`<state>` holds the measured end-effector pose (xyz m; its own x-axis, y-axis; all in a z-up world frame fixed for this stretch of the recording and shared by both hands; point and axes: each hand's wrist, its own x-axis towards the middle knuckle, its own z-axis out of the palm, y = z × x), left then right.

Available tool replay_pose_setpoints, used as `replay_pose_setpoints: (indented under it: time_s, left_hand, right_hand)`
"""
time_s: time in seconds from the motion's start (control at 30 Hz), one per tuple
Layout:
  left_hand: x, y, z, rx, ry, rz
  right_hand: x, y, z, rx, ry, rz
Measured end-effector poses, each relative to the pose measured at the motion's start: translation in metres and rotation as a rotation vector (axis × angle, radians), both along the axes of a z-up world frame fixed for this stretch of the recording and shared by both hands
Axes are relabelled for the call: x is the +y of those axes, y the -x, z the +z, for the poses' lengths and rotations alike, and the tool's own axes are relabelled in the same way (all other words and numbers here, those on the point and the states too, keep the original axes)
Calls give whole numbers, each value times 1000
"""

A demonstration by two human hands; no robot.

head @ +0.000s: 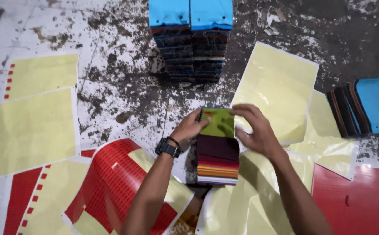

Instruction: Peeling small red stickers from a backing sheet and applying them to the edges of fabric swatches in a sample stack.

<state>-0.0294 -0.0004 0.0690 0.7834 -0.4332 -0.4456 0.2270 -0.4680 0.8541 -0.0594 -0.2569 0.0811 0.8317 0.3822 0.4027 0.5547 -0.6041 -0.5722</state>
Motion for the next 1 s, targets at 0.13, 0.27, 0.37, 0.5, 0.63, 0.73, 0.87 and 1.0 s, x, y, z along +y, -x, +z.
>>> replay_pose_setpoints:
  time_s: [0.13, 0.27, 0.37, 0.5, 0.63, 0.73, 0.87, 1.0]
  left_hand:
    - [-5, -24, -57, -46, 60, 61]
    - [-9, -28, -65, -56, -38, 29]
    - [-13, -28, -56, -35, -46, 31]
    - [-11, -26, -41, 13, -21, 71]
    - [-4, -18, -43, -64, 199, 76]
    - [5, -7, -49, -260, 295, -46]
    - [5, 14, -40, -434, 525, -124]
    - [-3, 27, -30, -445, 739, -139]
  right_hand:
    - [29, 109, -3, -163, -123, 1]
    - [69, 199, -28, 516, -453, -175]
    - [99, 201, -26, 1413, -986, -475]
    - [117, 195, -100, 1341, -1773, -551]
    - [126, 184, -91, 1208, -1953, -699]
    - [130, 187, -80, 1172, -1934, -729]
    - [140, 184, -37, 1246, -1879, -1008]
    - [150, 168, 35, 1158, -1796, -1046]
